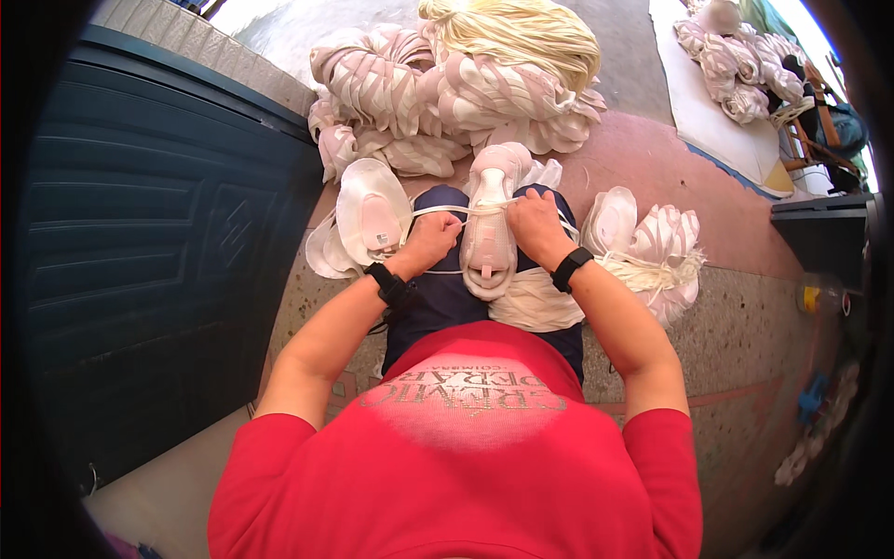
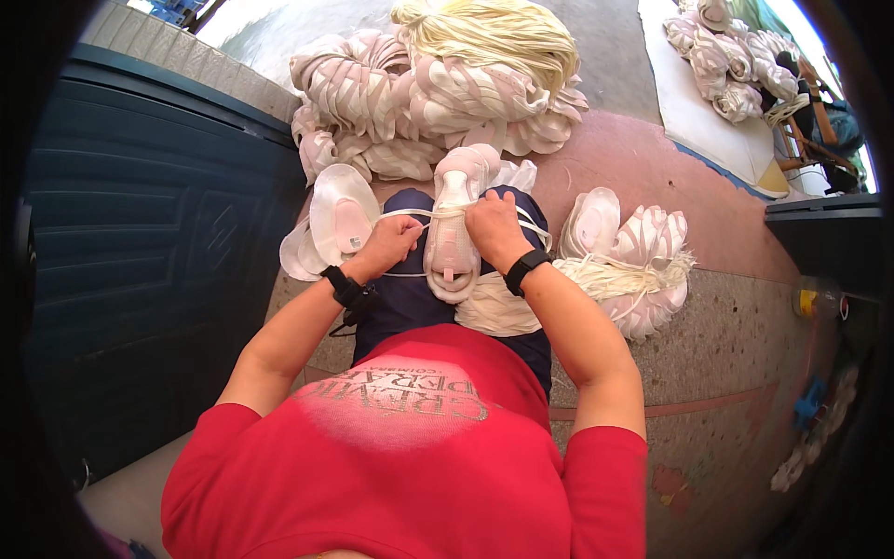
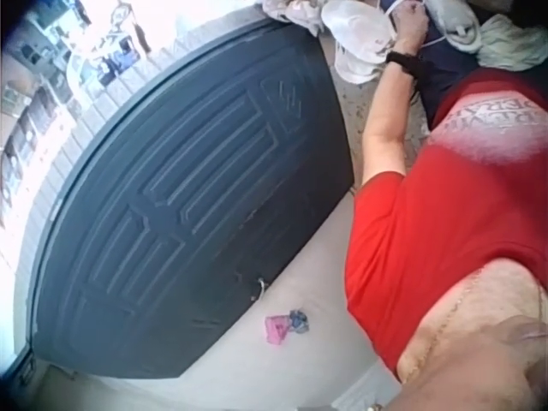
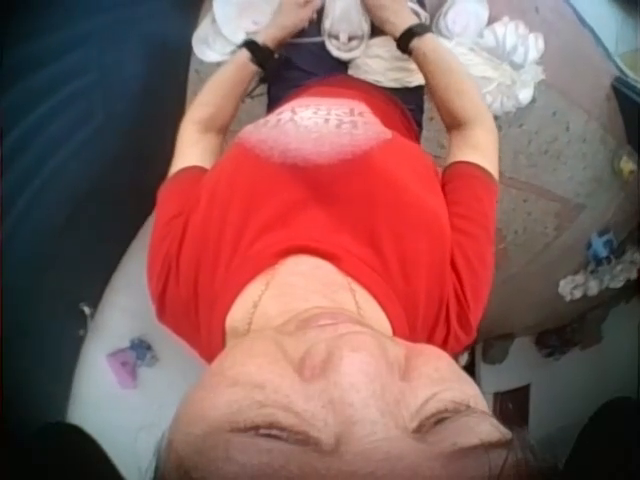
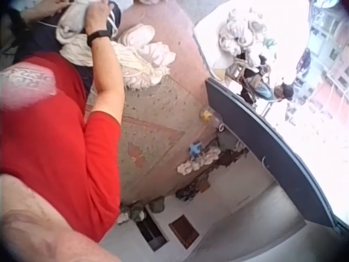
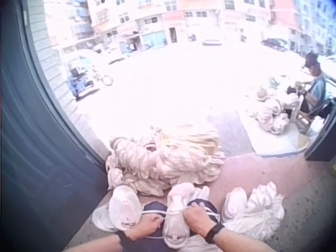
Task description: The recorder is lacing and bundling pairs of white shoes together.
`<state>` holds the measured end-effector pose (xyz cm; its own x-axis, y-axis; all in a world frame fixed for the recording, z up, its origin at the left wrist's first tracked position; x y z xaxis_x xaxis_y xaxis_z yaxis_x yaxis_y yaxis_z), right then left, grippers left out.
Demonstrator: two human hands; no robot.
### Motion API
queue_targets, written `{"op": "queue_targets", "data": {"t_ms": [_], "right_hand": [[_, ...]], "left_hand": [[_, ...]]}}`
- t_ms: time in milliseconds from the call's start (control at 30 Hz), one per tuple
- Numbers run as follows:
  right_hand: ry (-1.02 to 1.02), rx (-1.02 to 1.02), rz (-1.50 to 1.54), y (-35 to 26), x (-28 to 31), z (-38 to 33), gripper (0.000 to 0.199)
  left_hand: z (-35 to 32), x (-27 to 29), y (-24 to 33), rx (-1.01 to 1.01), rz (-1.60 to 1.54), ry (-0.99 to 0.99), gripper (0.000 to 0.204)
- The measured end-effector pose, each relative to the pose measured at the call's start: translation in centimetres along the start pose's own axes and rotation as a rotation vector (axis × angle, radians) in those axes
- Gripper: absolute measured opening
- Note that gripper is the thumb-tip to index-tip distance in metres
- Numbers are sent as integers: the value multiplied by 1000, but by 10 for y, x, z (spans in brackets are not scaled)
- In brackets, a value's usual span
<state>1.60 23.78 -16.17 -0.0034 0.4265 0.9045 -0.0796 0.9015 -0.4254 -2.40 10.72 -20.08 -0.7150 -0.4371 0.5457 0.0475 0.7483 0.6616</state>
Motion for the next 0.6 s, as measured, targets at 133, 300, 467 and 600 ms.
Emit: {"op": "queue_targets", "data": {"t_ms": [133, 300, 467, 600], "right_hand": [[-40, 68, -177, -13, -9, 4, 8], [-106, -73, 37, 6, -11, 3, 9], [20, -231, 126, 22, -1, -2, 12], [44, -260, 114, 25, 4, -4, 17]], "left_hand": [[7, 14, 25, -313, 381, 282, 20], [15, 14, 26, -285, 426, 271, 17], [21, 12, 32, -315, 531, 260, 16], [21, 12, 32, -301, 532, 252, 16]]}}
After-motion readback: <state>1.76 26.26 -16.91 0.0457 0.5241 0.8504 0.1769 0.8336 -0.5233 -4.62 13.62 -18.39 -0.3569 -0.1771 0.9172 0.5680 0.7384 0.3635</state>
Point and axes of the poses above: each hand's wrist, its own z-axis towards the middle knuckle, its own x-axis out of the back of the hand, y = z × x, the point moved 10 cm from there along z, towards the middle knuckle, and after that the axes turned 12 degrees about z, right-handed, at the moved point
